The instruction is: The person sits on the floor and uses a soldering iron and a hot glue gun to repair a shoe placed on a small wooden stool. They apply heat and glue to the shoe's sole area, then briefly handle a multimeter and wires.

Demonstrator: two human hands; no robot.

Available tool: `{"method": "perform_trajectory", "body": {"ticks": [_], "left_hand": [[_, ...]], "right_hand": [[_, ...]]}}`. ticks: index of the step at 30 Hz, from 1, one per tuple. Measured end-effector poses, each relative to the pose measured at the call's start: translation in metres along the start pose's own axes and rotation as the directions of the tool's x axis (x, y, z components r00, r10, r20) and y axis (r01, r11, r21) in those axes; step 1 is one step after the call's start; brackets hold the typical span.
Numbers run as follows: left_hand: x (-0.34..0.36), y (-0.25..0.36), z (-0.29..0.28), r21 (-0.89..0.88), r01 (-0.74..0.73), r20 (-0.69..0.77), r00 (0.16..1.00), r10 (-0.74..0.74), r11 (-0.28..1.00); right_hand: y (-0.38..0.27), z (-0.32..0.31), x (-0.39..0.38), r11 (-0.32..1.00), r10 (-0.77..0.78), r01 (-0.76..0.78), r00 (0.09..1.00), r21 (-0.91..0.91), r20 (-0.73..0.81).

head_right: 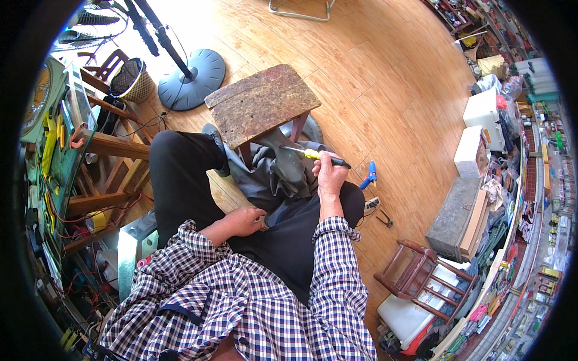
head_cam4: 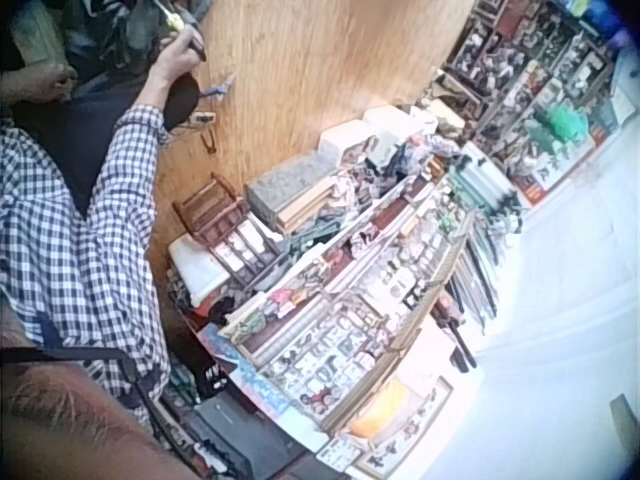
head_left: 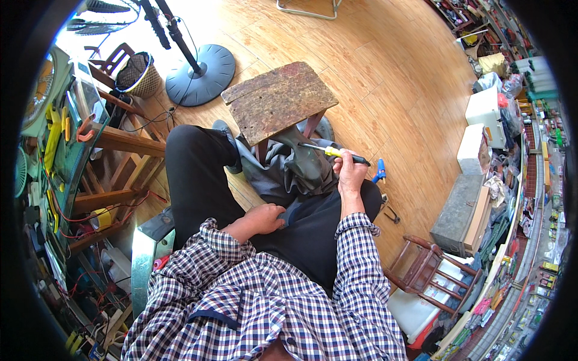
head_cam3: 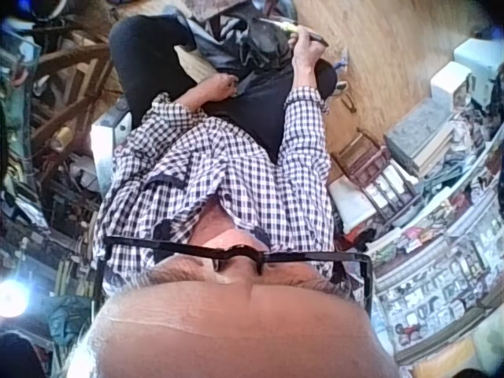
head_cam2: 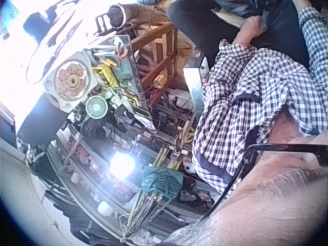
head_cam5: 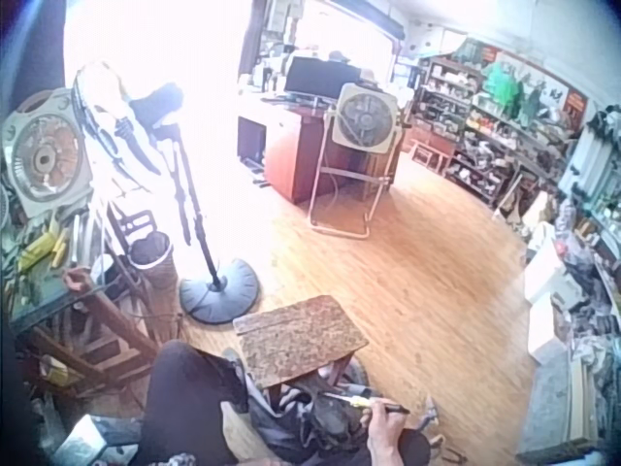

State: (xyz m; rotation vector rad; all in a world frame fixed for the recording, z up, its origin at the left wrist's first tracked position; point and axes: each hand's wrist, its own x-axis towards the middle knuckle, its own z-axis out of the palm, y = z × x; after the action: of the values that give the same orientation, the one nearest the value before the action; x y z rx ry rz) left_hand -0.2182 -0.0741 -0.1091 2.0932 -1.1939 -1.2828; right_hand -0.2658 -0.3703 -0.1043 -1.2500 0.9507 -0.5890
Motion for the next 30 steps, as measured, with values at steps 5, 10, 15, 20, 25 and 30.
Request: {"method": "perform_trajectory", "body": {"ticks": [5,10,15,20,25,30], "left_hand": [[0.0,-0.002,0.002,0.01,-0.005,-0.01,1.0,0.006,1.0],[-0.002,0.005,-0.005,-0.014,0.018,0.011,1.0,-0.018,1.0],[-0.005,0.01,-0.009,-0.011,0.038,0.013,0.999,-0.038,0.999],[-0.004,0.009,-0.007,-0.014,0.029,0.01,1.0,-0.029,0.999],[-0.004,0.007,-0.006,-0.019,0.016,0.006,1.0,-0.016,1.0],[-0.004,0.005,-0.004,-0.027,0.007,-0.002,1.0,-0.007,1.0]], "right_hand": [[0.001,0.0,-0.001,1.0,-0.009,0.009,1.0,-0.006,0.002],[0.0,0.0,-0.002,1.0,-0.012,0.012,1.0,-0.015,0.006],[-0.001,-0.001,-0.003,1.0,-0.021,0.021,1.0,0.004,-0.01],[-0.002,0.0,-0.005,1.0,-0.02,0.02,1.0,-0.006,-0.023],[-0.001,-0.001,-0.006,0.998,-0.062,0.062,0.998,-0.009,-0.017],[-0.001,-0.001,-0.007,0.997,-0.078,0.078,0.997,-0.015,-0.013]]}}
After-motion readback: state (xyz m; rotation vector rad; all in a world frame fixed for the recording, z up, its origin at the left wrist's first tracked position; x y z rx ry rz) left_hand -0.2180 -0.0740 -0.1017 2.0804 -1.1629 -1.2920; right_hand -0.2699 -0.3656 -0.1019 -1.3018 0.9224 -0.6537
